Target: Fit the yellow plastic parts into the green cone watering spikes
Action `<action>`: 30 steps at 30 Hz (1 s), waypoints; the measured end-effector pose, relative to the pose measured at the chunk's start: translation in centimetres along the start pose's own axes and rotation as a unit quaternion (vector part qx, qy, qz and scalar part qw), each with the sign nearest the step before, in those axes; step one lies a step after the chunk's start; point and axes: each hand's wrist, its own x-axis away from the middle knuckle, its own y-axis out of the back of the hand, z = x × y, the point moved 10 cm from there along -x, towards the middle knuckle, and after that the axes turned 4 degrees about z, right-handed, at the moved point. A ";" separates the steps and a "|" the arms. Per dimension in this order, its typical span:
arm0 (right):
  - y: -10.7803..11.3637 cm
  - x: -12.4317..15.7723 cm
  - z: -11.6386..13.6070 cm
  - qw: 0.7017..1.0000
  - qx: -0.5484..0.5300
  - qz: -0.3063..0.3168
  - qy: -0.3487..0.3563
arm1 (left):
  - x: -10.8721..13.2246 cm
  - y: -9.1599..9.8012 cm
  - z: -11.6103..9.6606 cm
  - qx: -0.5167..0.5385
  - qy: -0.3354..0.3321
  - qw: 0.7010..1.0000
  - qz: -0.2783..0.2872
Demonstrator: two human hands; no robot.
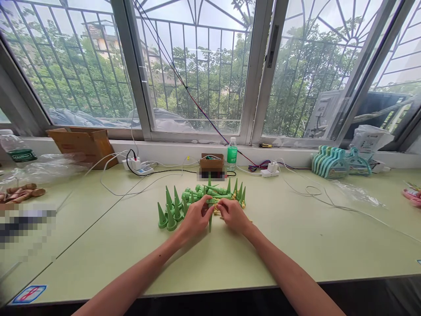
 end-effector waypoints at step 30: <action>0.1 -0.2 0.0 1.000 0.003 -0.014 -0.003 | 0.0 0.1 -0.4 -0.006 -0.011 1.000 -0.012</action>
